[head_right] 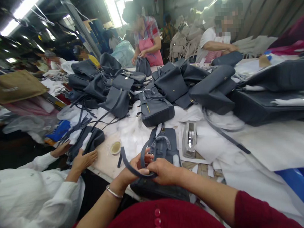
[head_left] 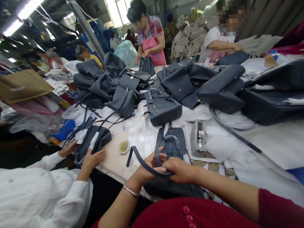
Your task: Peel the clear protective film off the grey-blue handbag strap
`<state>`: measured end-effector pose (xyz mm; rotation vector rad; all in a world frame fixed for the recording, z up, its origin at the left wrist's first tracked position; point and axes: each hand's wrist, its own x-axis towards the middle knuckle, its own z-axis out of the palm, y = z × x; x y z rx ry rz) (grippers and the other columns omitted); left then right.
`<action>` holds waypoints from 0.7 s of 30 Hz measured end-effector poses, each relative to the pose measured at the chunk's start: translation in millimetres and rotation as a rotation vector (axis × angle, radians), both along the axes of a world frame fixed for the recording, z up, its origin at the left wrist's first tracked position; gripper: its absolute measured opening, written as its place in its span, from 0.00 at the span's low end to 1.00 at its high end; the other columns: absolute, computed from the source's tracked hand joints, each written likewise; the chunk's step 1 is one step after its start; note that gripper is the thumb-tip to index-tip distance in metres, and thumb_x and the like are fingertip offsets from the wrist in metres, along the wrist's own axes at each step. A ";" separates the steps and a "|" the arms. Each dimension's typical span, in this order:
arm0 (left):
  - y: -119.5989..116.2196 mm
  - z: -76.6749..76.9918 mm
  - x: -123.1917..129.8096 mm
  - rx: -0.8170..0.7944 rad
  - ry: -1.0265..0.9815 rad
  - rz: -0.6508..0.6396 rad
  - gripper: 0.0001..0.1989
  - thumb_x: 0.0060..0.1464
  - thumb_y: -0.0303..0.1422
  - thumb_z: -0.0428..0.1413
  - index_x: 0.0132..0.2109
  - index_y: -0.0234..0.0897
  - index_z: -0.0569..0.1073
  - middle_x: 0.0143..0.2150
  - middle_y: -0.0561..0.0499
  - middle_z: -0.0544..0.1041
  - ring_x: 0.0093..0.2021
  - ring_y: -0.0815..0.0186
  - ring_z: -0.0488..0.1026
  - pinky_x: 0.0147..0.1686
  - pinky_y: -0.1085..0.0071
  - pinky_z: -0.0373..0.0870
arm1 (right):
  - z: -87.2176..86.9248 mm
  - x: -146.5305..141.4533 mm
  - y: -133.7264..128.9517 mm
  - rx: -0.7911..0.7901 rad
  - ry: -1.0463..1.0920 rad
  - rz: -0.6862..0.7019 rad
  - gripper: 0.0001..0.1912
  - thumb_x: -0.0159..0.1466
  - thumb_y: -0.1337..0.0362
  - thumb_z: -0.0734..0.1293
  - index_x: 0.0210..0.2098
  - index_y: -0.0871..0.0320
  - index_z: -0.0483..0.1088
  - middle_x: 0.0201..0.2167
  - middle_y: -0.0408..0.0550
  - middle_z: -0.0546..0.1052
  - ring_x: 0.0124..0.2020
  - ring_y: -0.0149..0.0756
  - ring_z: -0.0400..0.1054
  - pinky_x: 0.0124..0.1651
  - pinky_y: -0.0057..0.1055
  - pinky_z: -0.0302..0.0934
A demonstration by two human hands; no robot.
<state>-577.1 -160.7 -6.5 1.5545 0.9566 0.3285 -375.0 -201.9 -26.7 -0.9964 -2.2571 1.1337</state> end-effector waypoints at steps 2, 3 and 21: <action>-1.5 13.3 5.4 0.049 -0.078 0.033 0.42 0.52 0.27 0.59 0.71 0.45 0.51 0.60 0.45 0.72 0.57 0.57 0.72 0.55 0.59 0.71 | 18.1 0.4 -3.5 0.090 0.023 -0.038 0.08 0.61 0.69 0.64 0.38 0.57 0.74 0.36 0.49 0.80 0.39 0.39 0.74 0.44 0.31 0.62; -3.8 20.4 5.8 0.105 -0.067 0.049 0.42 0.53 0.29 0.60 0.71 0.46 0.50 0.60 0.45 0.72 0.56 0.56 0.72 0.55 0.57 0.71 | 28.4 1.5 -5.2 0.128 0.045 -0.059 0.11 0.61 0.69 0.63 0.41 0.57 0.73 0.38 0.50 0.80 0.41 0.40 0.74 0.45 0.31 0.63; -92.7 70.8 -64.9 0.596 0.540 -0.143 0.31 0.56 0.36 0.57 0.66 0.48 0.62 0.53 0.49 0.77 0.51 0.57 0.75 0.50 0.65 0.73 | 93.8 -15.6 -35.9 0.513 -0.146 0.154 0.17 0.66 0.67 0.61 0.53 0.61 0.70 0.36 0.52 0.77 0.32 0.39 0.70 0.35 0.32 0.59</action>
